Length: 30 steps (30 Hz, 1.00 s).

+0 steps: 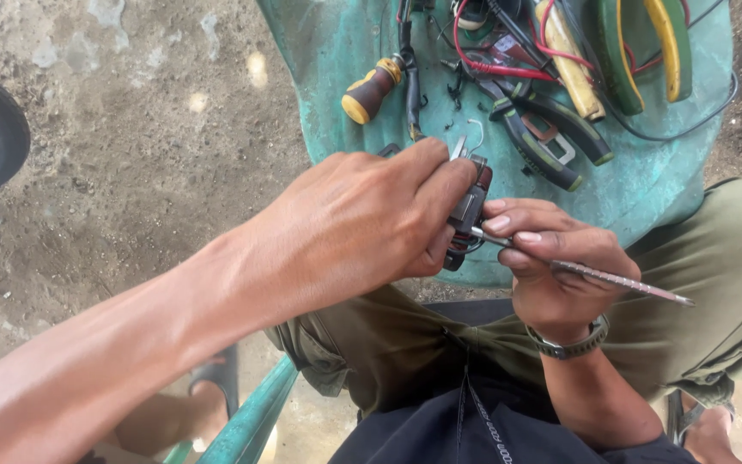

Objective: Disassembling and repairing a motorcycle stator assembly using a screwdriver and pliers on a makeshift workbench.

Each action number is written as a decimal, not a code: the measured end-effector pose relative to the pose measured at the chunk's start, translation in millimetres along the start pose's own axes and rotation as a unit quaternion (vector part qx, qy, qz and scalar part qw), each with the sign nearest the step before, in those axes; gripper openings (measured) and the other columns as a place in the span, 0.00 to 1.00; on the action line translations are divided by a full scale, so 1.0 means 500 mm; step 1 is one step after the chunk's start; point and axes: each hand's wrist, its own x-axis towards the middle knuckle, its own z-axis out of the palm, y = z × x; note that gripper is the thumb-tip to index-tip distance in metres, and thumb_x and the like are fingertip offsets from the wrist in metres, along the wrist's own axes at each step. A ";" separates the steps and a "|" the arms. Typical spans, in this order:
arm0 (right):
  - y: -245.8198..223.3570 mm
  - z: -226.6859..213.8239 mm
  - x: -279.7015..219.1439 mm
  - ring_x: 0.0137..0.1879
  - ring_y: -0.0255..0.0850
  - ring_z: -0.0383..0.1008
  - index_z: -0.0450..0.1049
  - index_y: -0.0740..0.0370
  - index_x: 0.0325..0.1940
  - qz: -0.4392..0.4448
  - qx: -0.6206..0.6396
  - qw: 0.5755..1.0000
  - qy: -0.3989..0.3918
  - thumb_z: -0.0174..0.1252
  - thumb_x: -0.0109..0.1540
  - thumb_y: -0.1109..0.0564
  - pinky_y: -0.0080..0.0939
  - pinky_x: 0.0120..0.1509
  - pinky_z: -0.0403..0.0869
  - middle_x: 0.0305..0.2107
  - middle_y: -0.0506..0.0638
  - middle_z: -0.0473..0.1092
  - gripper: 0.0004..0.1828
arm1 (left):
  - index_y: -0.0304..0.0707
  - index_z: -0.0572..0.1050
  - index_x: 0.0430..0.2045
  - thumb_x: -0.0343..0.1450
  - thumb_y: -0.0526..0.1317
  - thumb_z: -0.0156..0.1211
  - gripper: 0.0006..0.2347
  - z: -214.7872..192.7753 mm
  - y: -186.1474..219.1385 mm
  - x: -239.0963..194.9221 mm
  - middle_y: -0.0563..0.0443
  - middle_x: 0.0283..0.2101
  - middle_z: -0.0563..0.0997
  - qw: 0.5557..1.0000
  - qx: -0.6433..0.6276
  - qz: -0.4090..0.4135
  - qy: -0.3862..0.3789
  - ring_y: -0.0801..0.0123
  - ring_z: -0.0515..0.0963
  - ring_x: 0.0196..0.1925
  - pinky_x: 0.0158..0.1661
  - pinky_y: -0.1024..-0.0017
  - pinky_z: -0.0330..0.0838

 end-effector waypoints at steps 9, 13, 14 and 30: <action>-0.011 0.001 0.013 0.44 0.61 0.83 0.65 0.64 0.43 -0.115 -0.108 0.986 -0.044 0.60 0.64 0.64 0.59 0.53 0.87 0.37 0.70 0.74 0.10 | 0.33 0.68 0.39 0.67 0.34 0.56 0.10 0.009 -0.008 0.007 0.44 0.32 0.70 1.000 0.007 0.015 0.008 0.46 0.73 0.19 0.14 0.54 0.65; -0.018 -0.003 0.020 0.45 0.61 0.83 0.65 0.62 0.42 -0.111 -0.118 0.985 -0.055 0.60 0.64 0.65 0.57 0.54 0.86 0.37 0.68 0.75 0.10 | 0.31 0.67 0.36 0.69 0.31 0.53 0.06 0.001 -0.008 0.012 0.44 0.30 0.68 0.999 0.003 0.031 0.011 0.51 0.70 0.16 0.14 0.56 0.64; -0.023 -0.003 0.023 0.45 0.61 0.83 0.65 0.63 0.42 -0.109 -0.119 0.985 -0.060 0.60 0.64 0.65 0.58 0.54 0.87 0.37 0.68 0.75 0.10 | 0.31 0.68 0.37 0.67 0.32 0.53 0.07 -0.001 -0.007 0.013 0.43 0.29 0.69 1.000 -0.024 0.016 0.011 0.48 0.71 0.16 0.15 0.54 0.64; -0.136 0.035 0.090 0.47 0.68 0.83 0.69 0.75 0.42 -0.137 -0.275 0.940 -0.151 0.63 0.63 0.72 0.57 0.51 0.85 0.38 0.72 0.76 0.08 | 0.33 0.68 0.23 0.59 0.39 0.65 0.11 -0.009 0.017 0.030 0.38 0.26 0.75 0.986 -0.111 -0.120 -0.038 0.39 0.75 0.26 0.24 0.51 0.66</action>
